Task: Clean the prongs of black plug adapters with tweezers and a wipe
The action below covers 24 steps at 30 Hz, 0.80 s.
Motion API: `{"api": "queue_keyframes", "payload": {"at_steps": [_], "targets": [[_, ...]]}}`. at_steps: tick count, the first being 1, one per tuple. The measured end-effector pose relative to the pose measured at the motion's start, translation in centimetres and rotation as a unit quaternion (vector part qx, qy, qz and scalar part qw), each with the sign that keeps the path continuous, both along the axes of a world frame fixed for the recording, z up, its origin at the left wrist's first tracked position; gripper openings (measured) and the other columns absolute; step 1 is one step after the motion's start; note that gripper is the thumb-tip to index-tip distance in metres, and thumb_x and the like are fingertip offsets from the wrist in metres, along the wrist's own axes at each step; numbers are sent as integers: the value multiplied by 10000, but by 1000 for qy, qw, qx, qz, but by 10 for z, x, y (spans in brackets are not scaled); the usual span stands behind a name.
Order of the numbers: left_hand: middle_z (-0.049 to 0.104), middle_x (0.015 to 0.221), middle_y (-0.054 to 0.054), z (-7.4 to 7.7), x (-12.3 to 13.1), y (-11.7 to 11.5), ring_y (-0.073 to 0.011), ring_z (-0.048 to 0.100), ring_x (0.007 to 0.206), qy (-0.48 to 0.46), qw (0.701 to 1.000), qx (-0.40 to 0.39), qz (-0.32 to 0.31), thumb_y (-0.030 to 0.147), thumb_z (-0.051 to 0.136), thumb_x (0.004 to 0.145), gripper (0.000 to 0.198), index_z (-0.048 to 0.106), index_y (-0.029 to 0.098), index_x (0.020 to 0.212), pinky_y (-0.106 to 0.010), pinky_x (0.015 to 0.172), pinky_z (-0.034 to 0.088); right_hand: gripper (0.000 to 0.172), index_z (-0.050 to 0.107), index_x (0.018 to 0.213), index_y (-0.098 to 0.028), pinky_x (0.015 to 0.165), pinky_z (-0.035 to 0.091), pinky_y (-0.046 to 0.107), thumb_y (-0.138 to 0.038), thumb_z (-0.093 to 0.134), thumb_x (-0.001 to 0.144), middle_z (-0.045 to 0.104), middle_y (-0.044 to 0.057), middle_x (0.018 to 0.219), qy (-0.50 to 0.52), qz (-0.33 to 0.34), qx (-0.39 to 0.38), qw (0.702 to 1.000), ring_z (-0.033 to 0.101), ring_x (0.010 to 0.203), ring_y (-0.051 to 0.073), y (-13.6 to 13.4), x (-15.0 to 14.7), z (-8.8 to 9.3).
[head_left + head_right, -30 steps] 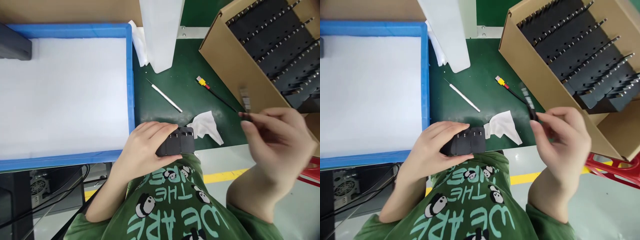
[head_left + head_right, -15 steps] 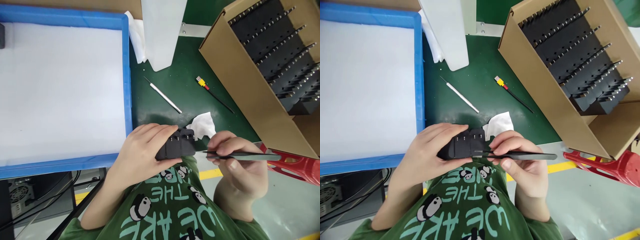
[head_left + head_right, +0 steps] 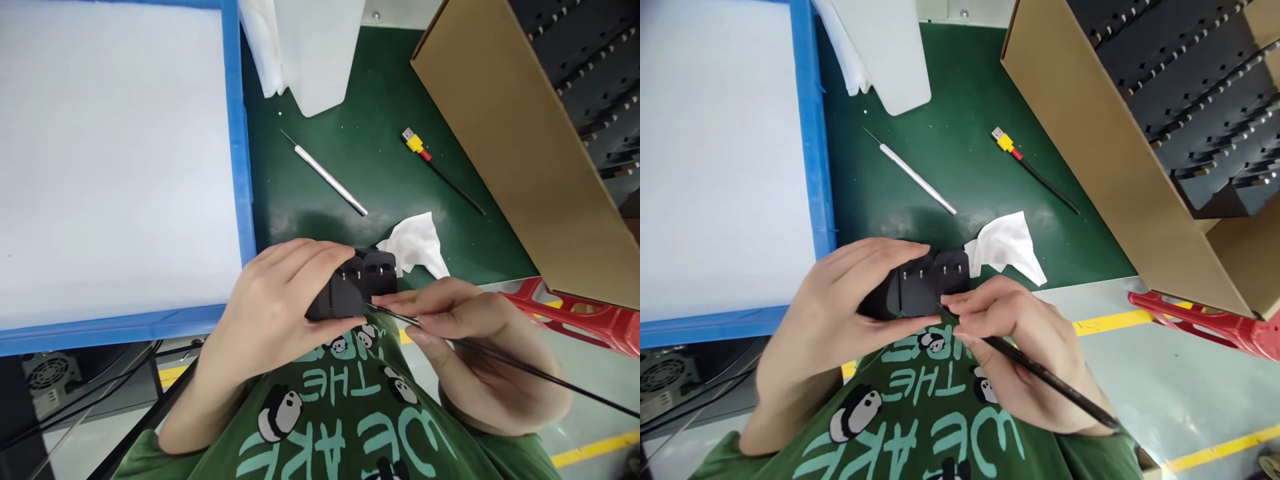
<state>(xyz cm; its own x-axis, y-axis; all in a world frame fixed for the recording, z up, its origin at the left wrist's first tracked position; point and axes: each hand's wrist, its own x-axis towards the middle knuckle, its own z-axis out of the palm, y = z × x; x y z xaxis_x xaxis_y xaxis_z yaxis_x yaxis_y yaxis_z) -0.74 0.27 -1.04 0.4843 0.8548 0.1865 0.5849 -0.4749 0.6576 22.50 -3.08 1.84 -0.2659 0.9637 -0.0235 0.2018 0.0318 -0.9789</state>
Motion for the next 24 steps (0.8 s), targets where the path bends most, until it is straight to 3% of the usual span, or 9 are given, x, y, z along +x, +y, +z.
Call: {"api": "queue_keyframes", "payload": {"at_steps": [3, 9, 14, 24], "targets": [[732, 1155, -109, 1, 1, 0, -263, 709, 1026, 0, 1000, -2, 2, 470, 733, 868, 506, 577, 143, 1222, -397, 880, 561, 427, 570, 1046, -258, 911, 659, 368, 86, 600, 797, 657, 7, 1031, -22, 80, 28, 996, 745, 1027, 230, 7, 4, 3], [730, 1164, -94, 3, 1, 1, -277, 712, 1034, 1, 1000, -11, 1, 463, 718, 879, 479, 575, 201, 1253, -417, 882, 575, 296, 556, 969, -266, 804, 676, 295, -5, 614, 842, 666, 2, 941, -62, 71, 63, 994, 767, 940, 212, 13, 1, 4], [732, 1170, -71, 3, 1, 0, -284, 715, 1024, 2, 1000, -20, 3, 473, 706, 881, 476, 577, 252, 1282, -437, 874, 584, 286, 542, 981, -284, 805, 681, 312, -36, 618, 861, 666, 1, 947, -66, 57, 56, 995, 768, 921, 212, 11, -1, 4], [730, 1166, -83, 3, 1, 0, -268, 709, 1027, 5, 1000, -14, 3, 492, 704, 886, 476, 559, 214, 1245, -416, 871, 573, 285, 592, 986, -272, 860, 669, 292, -25, 634, 850, 668, -5, 983, -45, 51, 33, 997, 764, 956, 208, 9, 1, 2]]}}
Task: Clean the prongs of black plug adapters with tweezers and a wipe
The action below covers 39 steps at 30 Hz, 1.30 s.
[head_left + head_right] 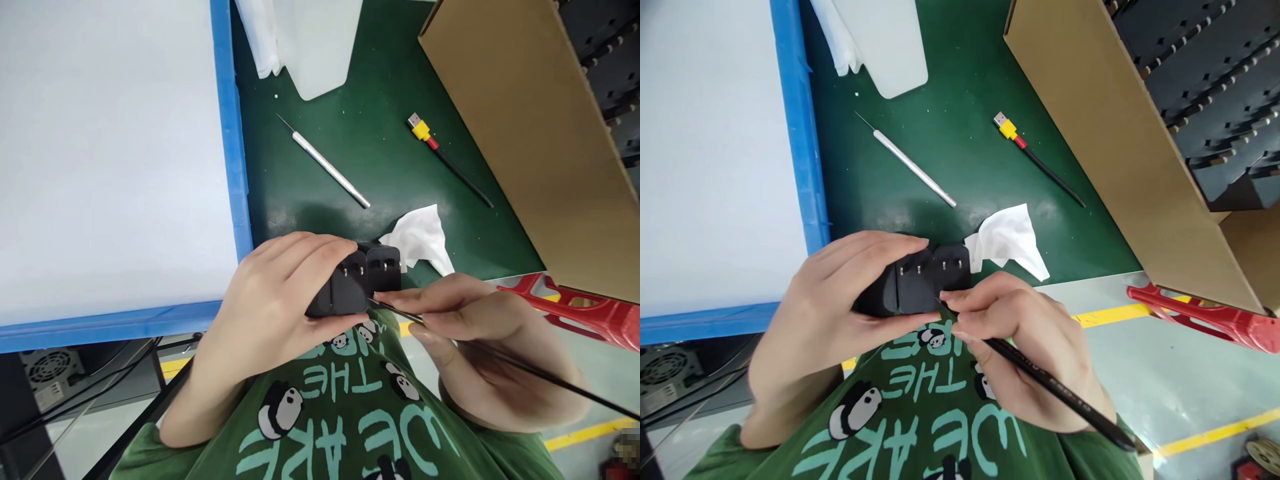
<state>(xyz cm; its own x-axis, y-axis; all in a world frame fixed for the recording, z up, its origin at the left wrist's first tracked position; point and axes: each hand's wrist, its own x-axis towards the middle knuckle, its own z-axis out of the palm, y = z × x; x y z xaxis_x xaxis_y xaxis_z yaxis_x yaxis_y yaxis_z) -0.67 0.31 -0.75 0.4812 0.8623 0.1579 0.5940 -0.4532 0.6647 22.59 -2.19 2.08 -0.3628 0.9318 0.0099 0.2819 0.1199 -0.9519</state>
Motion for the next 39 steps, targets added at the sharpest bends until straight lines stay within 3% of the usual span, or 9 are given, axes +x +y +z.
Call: {"api": "queue_keyframes", "payload": {"at_steps": [15, 25, 39], "targets": [[723, 1203, -76, 0, 0, 0, -283, 711, 1060, 7, 1000, -1, 0, 490, 688, 899, 455, 563, 260, 1271, -440, 901, 581, 306, 602, 971, -281, 795, 680, 335, -15, 641, 825, 693, 10, 937, -3, -3, 13, 1000, 768, 909, 229, 4, -2, 2], [723, 1189, -97, 2, 1, -2, -300, 706, 1081, 0, 1000, -9, 4, 469, 726, 872, 494, 567, 224, 1271, -446, 961, 579, 394, 577, 1056, -260, 849, 666, 332, 46, 623, 812, 660, 23, 1002, 23, 20, 30, 999, 743, 997, 207, 2, 0, -4], [707, 1207, -65, 0, -1, -3, -287, 703, 1086, 1, 1000, -3, 3, 486, 695, 897, 507, 519, 281, 1326, -494, 960, 620, 273, 606, 1000, -287, 776, 673, 323, -39, 618, 888, 656, 31, 933, 39, -69, 24, 997, 736, 912, 200, -4, -14, -3]]}}
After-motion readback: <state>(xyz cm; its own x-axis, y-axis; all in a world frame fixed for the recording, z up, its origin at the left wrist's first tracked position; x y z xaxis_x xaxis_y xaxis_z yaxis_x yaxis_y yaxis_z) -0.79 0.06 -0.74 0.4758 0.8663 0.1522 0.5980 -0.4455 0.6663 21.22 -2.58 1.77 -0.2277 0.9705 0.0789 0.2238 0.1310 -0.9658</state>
